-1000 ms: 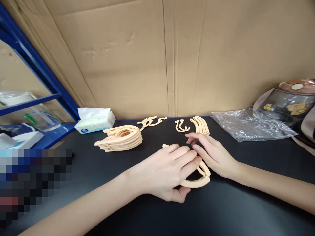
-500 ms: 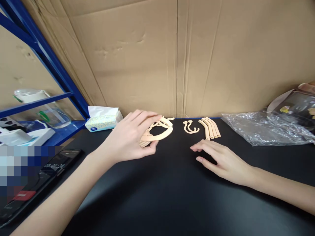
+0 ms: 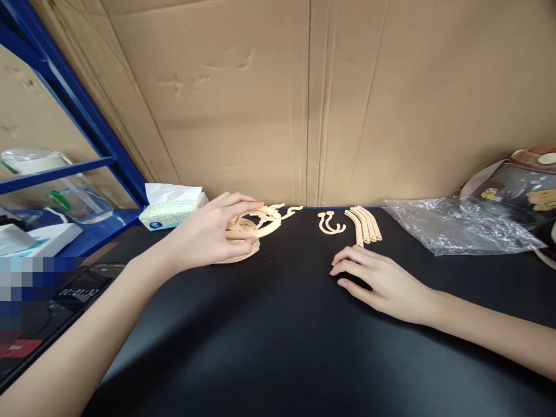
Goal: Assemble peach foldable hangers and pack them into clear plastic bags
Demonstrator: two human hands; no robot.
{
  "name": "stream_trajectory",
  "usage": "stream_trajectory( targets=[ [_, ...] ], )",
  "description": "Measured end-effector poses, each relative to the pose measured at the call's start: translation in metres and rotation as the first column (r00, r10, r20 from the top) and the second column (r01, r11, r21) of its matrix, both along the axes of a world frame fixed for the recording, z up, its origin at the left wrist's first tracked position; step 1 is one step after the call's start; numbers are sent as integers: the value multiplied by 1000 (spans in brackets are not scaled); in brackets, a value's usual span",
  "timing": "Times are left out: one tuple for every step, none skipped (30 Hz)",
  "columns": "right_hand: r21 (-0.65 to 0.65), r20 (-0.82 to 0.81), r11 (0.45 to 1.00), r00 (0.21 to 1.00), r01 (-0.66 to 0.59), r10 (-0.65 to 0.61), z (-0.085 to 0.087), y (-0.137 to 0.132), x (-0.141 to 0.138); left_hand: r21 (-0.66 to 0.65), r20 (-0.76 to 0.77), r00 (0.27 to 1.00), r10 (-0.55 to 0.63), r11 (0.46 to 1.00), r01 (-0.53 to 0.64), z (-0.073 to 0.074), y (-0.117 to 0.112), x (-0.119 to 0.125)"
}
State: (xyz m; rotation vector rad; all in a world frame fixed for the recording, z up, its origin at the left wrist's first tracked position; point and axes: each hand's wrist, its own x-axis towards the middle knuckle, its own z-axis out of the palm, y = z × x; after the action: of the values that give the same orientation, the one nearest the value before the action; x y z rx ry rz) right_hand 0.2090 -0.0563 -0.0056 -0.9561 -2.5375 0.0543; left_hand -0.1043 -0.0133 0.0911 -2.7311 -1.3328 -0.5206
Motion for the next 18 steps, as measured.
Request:
stream_trajectory(
  targets=[
    [-4,1,1000,1000,1,-1,0,0,0,-35,10,1000,4,999,-4,0,2,-3],
    [-7,0,1000,1000,1,-1,0,0,0,-63,20,1000,9,998,-8,1,5,-5],
    [-6,-2,1000,1000,2,-2,0,0,0,-88,28,1000,13,996,-11,1,7,-8],
    [-3,-4,1000,1000,1,-1,0,0,1,-108,33,999,16,994,-12,1,9,-11],
    [-1,-5,1000,1000,0,0,0,0,1,-127,36,999,22,992,-17,2,11,-13],
    [0,-6,1000,1000,-2,2,-1,0,1,-142,40,999,33,990,-27,3,12,-15],
    [2,-6,1000,1000,-4,4,-1,0,2,-154,44,998,50,987,-43,5,14,-18],
    [1,-5,1000,1000,-5,5,-1,0,2,-166,45,996,72,984,-64,6,15,-20],
    [-1,-4,1000,1000,-5,5,-1,0,3,-175,46,994,98,981,-88,8,16,-22],
    [-4,-2,1000,1000,-4,4,-1,0,3,-182,43,992,122,977,-113,9,17,-25],
    [-7,-1,1000,1000,-3,3,-2,1,3,-187,36,989,143,973,-134,11,18,-28],
    [-11,1,1000,1000,-3,3,-2,1,3,-186,28,987,159,971,-151,13,19,-31],
    [-15,1,1000,1000,-3,3,-2,1,4,-186,21,985,173,968,-167,14,19,-35],
    [-18,0,1000,1000,-3,3,-3,1,4,-189,12,982,188,965,-183,15,20,-38],
    [-20,-1,1000,1000,-3,3,-3,1,4,-196,3,979,204,960,-199,16,20,-41],
    [-21,-3,1000,1000,-4,4,-3,1,4,-207,-6,977,214,955,-211,17,21,-44],
    [-21,-4,1000,1000,-4,4,-3,1,4,-221,-15,975,220,951,-218,18,21,-46],
    [-20,-6,1000,1000,-6,6,-3,1,4,-236,-23,975,222,946,-221,18,21,-48]
  ],
)
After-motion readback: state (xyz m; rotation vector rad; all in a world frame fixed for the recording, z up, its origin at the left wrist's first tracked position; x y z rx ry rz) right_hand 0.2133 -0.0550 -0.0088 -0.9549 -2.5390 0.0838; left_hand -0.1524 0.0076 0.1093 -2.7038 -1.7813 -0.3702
